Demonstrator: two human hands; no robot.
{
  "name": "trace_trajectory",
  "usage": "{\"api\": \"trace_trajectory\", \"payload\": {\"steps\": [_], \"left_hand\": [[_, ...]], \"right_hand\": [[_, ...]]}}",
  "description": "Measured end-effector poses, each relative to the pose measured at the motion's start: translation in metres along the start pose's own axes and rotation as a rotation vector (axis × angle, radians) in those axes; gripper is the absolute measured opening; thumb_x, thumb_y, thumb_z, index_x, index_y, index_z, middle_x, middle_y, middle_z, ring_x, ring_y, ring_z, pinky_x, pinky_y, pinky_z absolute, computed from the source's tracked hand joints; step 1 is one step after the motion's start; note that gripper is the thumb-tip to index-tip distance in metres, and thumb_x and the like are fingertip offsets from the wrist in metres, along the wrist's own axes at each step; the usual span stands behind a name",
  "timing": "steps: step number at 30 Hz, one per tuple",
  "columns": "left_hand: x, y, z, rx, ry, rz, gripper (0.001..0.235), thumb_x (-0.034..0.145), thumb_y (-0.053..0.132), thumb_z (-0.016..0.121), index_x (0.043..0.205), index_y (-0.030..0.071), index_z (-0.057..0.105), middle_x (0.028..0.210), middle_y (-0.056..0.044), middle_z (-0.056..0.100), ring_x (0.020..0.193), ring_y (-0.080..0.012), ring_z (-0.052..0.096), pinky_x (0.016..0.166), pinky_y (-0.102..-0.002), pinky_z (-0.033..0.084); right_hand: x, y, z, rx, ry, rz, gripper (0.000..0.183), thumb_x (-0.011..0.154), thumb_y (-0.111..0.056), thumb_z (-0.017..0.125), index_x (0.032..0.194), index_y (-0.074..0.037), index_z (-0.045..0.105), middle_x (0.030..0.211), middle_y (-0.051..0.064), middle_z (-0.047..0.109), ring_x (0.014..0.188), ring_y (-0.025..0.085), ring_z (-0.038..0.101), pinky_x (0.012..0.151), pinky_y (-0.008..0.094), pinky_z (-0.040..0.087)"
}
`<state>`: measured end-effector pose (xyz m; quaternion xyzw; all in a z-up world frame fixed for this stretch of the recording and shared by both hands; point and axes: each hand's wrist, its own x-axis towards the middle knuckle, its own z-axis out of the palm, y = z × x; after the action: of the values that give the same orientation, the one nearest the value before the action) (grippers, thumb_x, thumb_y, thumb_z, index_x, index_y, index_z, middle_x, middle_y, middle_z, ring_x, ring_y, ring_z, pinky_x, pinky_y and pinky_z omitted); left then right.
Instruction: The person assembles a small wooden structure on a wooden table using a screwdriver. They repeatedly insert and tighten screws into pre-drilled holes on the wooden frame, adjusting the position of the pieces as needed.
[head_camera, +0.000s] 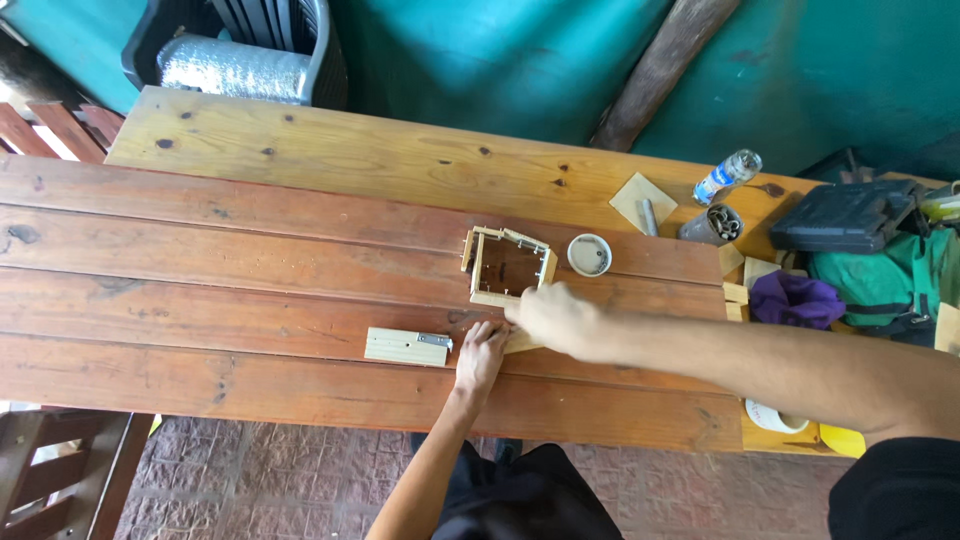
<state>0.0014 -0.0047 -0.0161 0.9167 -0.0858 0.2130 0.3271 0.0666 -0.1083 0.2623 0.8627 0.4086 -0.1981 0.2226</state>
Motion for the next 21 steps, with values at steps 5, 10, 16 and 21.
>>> {"api": "trace_trajectory", "payload": {"steps": [5, 10, 16, 21], "left_hand": [[0.002, 0.000, -0.004, -0.023, -0.003, -0.008, 0.015, 0.087, 0.023, 0.074, 0.100, 0.017, 0.078, 0.099, 0.000, 0.066, 0.091, -0.0223, 0.066, 0.078, -0.032, 0.055], [0.002, 0.009, -0.014, -0.045, -0.012, -0.015, 0.015, 0.089, 0.021, 0.072, 0.101, 0.015, 0.078, 0.099, -0.001, 0.066, 0.090, -0.0231, 0.066, 0.078, -0.032, 0.055], [0.006, 0.002, -0.008, 0.008, -0.026, 0.019, 0.018, 0.087, 0.022, 0.074, 0.103, 0.015, 0.078, 0.101, 0.000, 0.066, 0.092, -0.0222, 0.066, 0.079, -0.032, 0.055], [0.003, 0.002, -0.003, 0.004, 0.001, 0.008, 0.015, 0.093, 0.028, 0.072, 0.101, 0.017, 0.078, 0.100, 0.001, 0.066, 0.089, -0.0202, 0.065, 0.077, -0.031, 0.054]], "right_hand": [[0.003, 0.001, 0.021, 0.052, 0.000, -0.074, 0.011, 0.087, -0.007, 0.065, 0.095, -0.007, 0.072, 0.088, 0.013, 0.073, 0.084, 0.035, 0.076, 0.066, 0.048, 0.062], [0.023, 0.019, 0.039, 0.347, -0.052, 0.115, 0.008, 0.082, -0.010, 0.073, 0.081, -0.003, 0.077, 0.078, 0.018, 0.074, 0.080, 0.039, 0.076, 0.062, 0.051, 0.062], [0.000, 0.015, -0.020, 0.444, -0.218, 0.169, 0.013, 0.083, -0.012, 0.069, 0.089, -0.006, 0.080, 0.094, 0.017, 0.078, 0.101, 0.037, 0.075, 0.086, 0.049, 0.061], [-0.002, 0.008, -0.019, 0.061, 0.035, -0.092, 0.008, 0.080, -0.005, 0.068, 0.079, -0.004, 0.076, 0.083, 0.014, 0.077, 0.085, 0.034, 0.078, 0.072, 0.046, 0.064]]}}
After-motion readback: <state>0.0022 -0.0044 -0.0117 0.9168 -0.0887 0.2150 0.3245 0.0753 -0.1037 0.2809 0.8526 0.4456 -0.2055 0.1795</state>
